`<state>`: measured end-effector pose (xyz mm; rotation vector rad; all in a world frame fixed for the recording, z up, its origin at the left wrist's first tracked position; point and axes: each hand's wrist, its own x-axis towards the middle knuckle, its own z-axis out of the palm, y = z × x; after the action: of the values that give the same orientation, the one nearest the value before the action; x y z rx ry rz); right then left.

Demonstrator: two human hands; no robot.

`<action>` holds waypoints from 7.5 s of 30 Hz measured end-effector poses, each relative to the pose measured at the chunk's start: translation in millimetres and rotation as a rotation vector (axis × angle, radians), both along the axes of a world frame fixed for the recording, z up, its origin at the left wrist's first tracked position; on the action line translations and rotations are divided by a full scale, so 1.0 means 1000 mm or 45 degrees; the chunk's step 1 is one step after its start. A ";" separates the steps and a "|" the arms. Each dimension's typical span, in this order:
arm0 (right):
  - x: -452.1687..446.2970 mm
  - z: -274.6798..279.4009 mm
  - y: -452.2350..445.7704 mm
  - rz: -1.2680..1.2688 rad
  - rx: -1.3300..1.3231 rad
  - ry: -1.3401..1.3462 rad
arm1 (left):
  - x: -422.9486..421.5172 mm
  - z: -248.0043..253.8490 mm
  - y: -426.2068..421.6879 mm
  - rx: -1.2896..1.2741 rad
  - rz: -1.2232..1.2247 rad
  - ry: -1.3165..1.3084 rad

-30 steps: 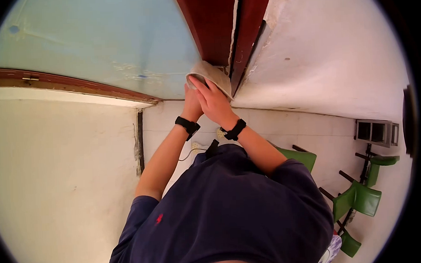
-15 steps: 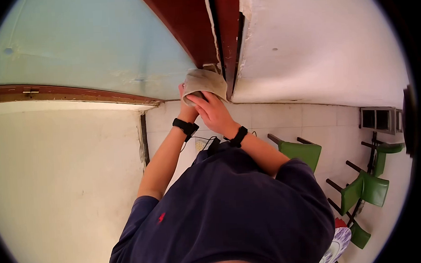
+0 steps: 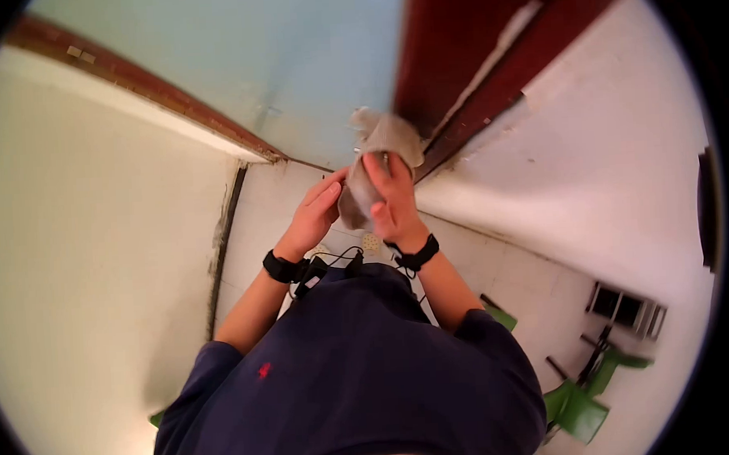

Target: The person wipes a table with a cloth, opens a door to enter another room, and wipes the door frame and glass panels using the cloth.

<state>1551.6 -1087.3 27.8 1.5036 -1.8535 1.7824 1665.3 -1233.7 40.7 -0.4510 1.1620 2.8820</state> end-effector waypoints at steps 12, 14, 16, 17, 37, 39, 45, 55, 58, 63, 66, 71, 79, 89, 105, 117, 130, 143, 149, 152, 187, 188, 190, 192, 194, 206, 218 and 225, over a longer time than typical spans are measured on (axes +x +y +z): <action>-0.040 0.089 -0.167 -0.474 0.513 0.473 | 0.002 0.048 -0.091 -1.276 0.484 -0.027; -0.031 0.080 -0.205 -0.532 0.629 0.573 | 0.016 0.047 -0.129 -1.490 0.460 -0.094; -0.033 0.058 -0.228 -0.478 0.622 0.606 | 0.018 0.028 -0.156 -1.603 0.446 -0.129; -0.029 0.047 -0.239 -0.457 0.671 0.552 | 0.020 0.015 -0.170 -1.711 0.408 -0.184; 0.043 0.065 -0.481 -0.040 0.786 0.421 | 0.107 0.007 -0.363 -1.815 0.842 -0.288; 0.058 0.031 -0.502 0.008 0.701 0.538 | 0.129 0.002 -0.380 -1.801 0.882 -0.344; 0.131 -0.003 -0.603 0.502 0.344 0.517 | 0.235 0.019 -0.420 -1.259 0.938 -0.468; 0.289 0.026 -0.775 1.199 0.018 0.357 | 0.296 0.065 -0.475 -1.154 1.649 -1.110; 0.320 0.019 -0.774 1.365 -0.027 0.378 | 0.302 0.052 -0.474 -1.144 1.867 -1.108; 0.367 -0.003 -0.784 1.437 0.115 0.484 | 0.346 0.041 -0.466 -0.997 1.884 -1.350; 0.373 -0.013 -0.781 1.310 0.116 0.489 | 0.368 0.052 -0.468 -0.949 1.802 -1.374; 0.355 -0.015 -0.757 1.200 0.616 0.343 | 0.406 0.017 -0.506 -1.605 1.406 -0.694; 0.327 -0.016 -0.581 0.772 0.459 -0.465 | 0.381 -0.015 -0.547 -0.793 0.055 -0.076; 0.295 -0.051 -0.329 -0.946 0.204 -0.282 | 0.201 0.007 -0.338 -0.912 -0.818 0.259; 0.285 -0.065 0.058 -1.556 0.151 -0.861 | -0.109 -0.065 -0.029 -2.267 0.203 1.216; 0.297 -0.054 0.046 -1.571 0.250 -1.127 | -0.143 -0.146 -0.007 -2.289 -0.070 0.559; 0.217 -0.045 0.080 -1.301 0.085 -1.111 | -0.070 -0.143 -0.005 -1.890 -0.297 0.440; 0.131 -0.011 0.068 -0.215 -0.061 -0.504 | 0.087 -0.095 -0.022 -2.604 -0.402 0.430; 0.171 0.009 0.027 0.353 0.005 -0.714 | 0.163 -0.113 -0.054 -2.487 -0.567 0.344; 0.188 0.015 0.014 0.604 0.048 -0.726 | 0.190 -0.123 -0.070 -2.628 -0.629 0.373; 0.265 -0.025 -0.391 0.556 0.216 -0.294 | 0.537 -0.083 -0.201 -2.188 1.016 -1.560; 0.253 -0.024 -0.407 0.518 0.157 -0.285 | 0.537 -0.081 -0.196 -2.175 1.042 -1.609; 0.227 -0.017 -0.437 0.464 0.041 -0.314 | 0.537 -0.078 -0.182 -2.147 1.099 -1.679; 0.211 -0.003 -0.450 0.478 -0.007 -0.290 | 0.534 -0.071 -0.166 -2.119 1.154 -1.748; 0.201 0.027 -0.455 0.523 -0.108 -0.103 | 0.530 -0.066 -0.152 -2.082 1.267 -1.804; 0.315 0.024 -0.354 0.992 -0.168 0.119 | 0.491 -0.014 -0.040 -0.970 2.070 -1.335; 0.399 0.032 -0.340 0.849 -0.329 0.223 | 0.434 0.016 -0.081 -1.321 2.137 -1.089; 0.391 0.029 -0.343 0.761 -0.260 0.257 | 0.450 0.012 -0.096 -1.544 2.066 -0.957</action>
<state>1942.3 -1429.8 56.8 2.2067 -1.1550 1.8692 2114.9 -1329.9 52.4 -3.1317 2.8077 1.0831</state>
